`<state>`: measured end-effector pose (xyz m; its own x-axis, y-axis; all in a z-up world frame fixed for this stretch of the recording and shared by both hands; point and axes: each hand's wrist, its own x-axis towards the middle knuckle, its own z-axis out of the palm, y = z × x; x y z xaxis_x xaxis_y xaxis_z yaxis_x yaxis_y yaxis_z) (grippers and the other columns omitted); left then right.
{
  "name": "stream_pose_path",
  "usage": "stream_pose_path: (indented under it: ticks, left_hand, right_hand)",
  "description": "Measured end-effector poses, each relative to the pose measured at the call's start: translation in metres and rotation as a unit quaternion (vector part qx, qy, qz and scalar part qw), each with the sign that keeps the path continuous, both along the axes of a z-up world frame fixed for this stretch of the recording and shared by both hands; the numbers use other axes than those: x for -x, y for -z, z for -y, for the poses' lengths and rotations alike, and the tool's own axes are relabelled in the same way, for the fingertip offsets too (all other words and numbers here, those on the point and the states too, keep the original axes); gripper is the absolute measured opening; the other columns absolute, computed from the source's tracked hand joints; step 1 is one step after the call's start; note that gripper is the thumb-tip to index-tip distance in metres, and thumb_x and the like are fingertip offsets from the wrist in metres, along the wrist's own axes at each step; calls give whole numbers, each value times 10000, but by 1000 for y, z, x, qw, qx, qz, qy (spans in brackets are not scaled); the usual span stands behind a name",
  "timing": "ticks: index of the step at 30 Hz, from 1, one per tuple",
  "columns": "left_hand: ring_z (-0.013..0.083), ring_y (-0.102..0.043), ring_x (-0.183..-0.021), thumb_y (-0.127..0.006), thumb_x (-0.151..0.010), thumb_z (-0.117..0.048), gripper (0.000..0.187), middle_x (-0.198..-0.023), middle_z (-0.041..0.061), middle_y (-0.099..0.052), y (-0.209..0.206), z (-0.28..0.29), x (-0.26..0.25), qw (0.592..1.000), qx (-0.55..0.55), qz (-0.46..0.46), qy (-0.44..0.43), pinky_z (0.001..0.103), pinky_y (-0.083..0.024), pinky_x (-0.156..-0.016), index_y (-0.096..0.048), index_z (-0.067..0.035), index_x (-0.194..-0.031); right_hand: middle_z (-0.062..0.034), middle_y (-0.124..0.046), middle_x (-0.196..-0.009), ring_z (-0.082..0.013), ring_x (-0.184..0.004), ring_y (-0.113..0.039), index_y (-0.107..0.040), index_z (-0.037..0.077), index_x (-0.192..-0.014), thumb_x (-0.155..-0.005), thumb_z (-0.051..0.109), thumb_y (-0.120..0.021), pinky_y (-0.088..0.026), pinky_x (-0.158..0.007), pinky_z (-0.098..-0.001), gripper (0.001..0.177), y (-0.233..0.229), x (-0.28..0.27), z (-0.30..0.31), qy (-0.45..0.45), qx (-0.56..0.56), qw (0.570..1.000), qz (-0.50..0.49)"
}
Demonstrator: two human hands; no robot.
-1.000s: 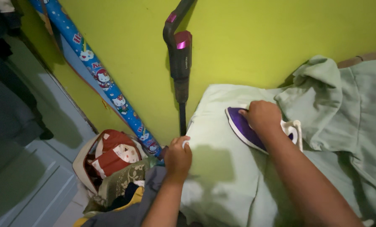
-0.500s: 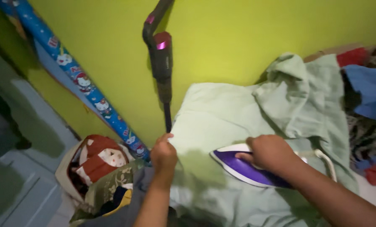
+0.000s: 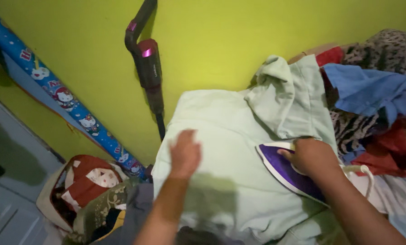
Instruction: The person irons a light green t-shirt laid flat on a white surface. They smooth the fabric with their hands, then use a purple and white iron to press the shirt, moving it across the front and sleeves. The person flips the shirt over to iron the other side.
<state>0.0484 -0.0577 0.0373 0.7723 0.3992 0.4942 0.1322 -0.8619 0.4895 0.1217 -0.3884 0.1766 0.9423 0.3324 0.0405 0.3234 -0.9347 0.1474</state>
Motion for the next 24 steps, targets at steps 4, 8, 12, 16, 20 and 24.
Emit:
stream_pose_path:
  ticks: [4, 8, 12, 16, 20, 24]
  left_hand:
    - [322, -309, -1472, -533, -970, -345, 526, -1559, 91, -427, 8, 53, -6, 988, -44, -99, 108, 692, -168, -1147, -498, -152, -1458]
    - [317, -286, -1492, -507, -956, -280, 517, -1591, 99, -402, 12, 59, 4, 986, -52, -101, 124, 678, -132, -1156, -500, -144, -1455]
    - [286, -298, -1509, -488, -971, -260, 484, -1589, 74, -424, 10, 55, 5, 987, -19, -102, 125, 648, -139, -1195, -523, -168, -1445]
    - [279, -294, -1506, -490, -975, -257, 475, -1591, 71, -416, 8, 55, 6, 987, -4, -107, 122, 628, -132, -1207, -523, -161, -1439]
    - [274, -304, -1508, -486, -973, -238, 475, -1596, 64, -419, 7, 53, 6, 988, -8, -100, 116, 621, -138, -1215, -530, -166, -1441]
    - [282, -300, -1500, -498, -952, -221, 483, -1588, 71, -421, 9, 53, 4, 988, -17, -97, 118, 628, -135, -1198, -533, -160, -1431]
  right_hand:
    - [-155, -752, -897, -356, -888, -726, -761, 115, -937, -824, 669, -644, -564, -814, -474, 578, -7, 1, -2, -83, 24, 995, -47]
    - [-152, -743, -795, -359, -777, -725, -757, 151, -971, -771, 690, -649, -564, -743, -483, 586, -8, 2, 3, -209, 26, 976, -49]
    - [-145, -731, -768, -353, -758, -717, -740, 106, -856, -807, 707, -633, -564, -723, -488, 612, 4, -4, -7, -153, 13, 988, 31]
    - [-161, -724, -775, -370, -753, -707, -764, 84, -840, -819, 674, -657, -566, -715, -496, 599, 10, -19, -33, -74, -41, 994, 73]
    - [-184, -723, -807, -376, -780, -699, -768, 64, -846, -816, 697, -682, -563, -736, -493, 639, -2, -22, -37, -109, 5, 994, 5]
    - [-167, -720, -744, -378, -731, -705, -754, 136, -927, -767, 671, -684, -550, -708, -494, 563, -6, 1, -25, -259, 13, 965, -42]
